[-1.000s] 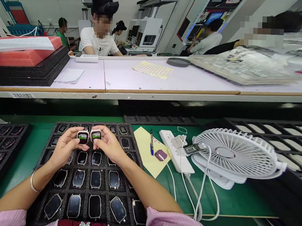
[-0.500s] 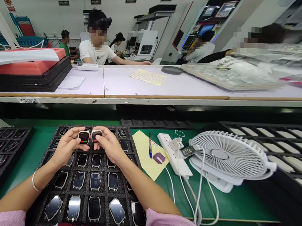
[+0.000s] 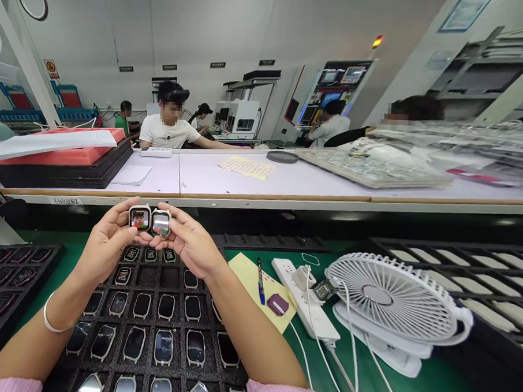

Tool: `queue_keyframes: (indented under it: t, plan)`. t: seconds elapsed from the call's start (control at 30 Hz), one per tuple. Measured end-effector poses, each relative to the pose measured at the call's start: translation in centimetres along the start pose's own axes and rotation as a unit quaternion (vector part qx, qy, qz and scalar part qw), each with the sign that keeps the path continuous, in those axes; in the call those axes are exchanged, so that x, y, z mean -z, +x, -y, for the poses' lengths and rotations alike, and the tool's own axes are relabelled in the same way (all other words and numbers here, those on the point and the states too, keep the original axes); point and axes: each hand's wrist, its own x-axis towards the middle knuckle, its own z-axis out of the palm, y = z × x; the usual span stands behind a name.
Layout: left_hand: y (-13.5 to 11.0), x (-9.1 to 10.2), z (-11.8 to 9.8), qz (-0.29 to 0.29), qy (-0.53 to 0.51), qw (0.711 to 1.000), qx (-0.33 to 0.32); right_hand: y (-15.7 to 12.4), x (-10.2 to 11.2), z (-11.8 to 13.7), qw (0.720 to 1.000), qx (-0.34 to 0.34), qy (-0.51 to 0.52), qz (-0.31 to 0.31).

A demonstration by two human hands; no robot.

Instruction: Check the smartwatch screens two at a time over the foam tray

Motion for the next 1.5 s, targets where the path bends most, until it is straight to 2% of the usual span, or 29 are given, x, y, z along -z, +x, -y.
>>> queue_keyframes:
  t: [0.17,0.33,0.57,0.7,0.87,1.07,1.3,1.5]
  plan:
    - [3.6,0.5,-0.6,-0.038,-0.034,0.998,-0.028,3.1,-0.3,1.4,0.998,0.052,-0.021,-0.015]
    - [7.1,0.2,-2.7,-0.051,-0.043,0.997,-0.05,6.5,-0.4,4.4,0.994,0.102,-0.044,0.015]
    - [9.6,-0.2,-5.3,-0.025,-0.004,0.994,-0.111,8.6,-1.6,7.6,0.975,0.176,-0.126,0.041]
    - [10.0,-0.6,-6.4,-0.019,-0.008,0.992,-0.124,8.7,-2.6,8.8,0.964,0.211,-0.151,0.05]
    - [9.5,-0.9,-7.3,-0.021,-0.019,0.989,-0.142,8.3,-3.5,9.5,0.964,0.214,-0.136,0.075]
    - [9.2,-0.5,-6.8,-0.015,0.006,0.986,-0.165,8.1,-3.8,9.3,0.969,0.197,-0.132,0.068]
    - [9.3,-0.6,-6.4,-0.02,0.037,0.977,-0.208,7.8,-3.9,9.1,0.964,0.216,-0.137,0.075]
    - [9.3,-0.4,-5.7,-0.016,0.055,0.974,-0.219,7.7,-3.6,8.8,0.965,0.216,-0.13,0.078]
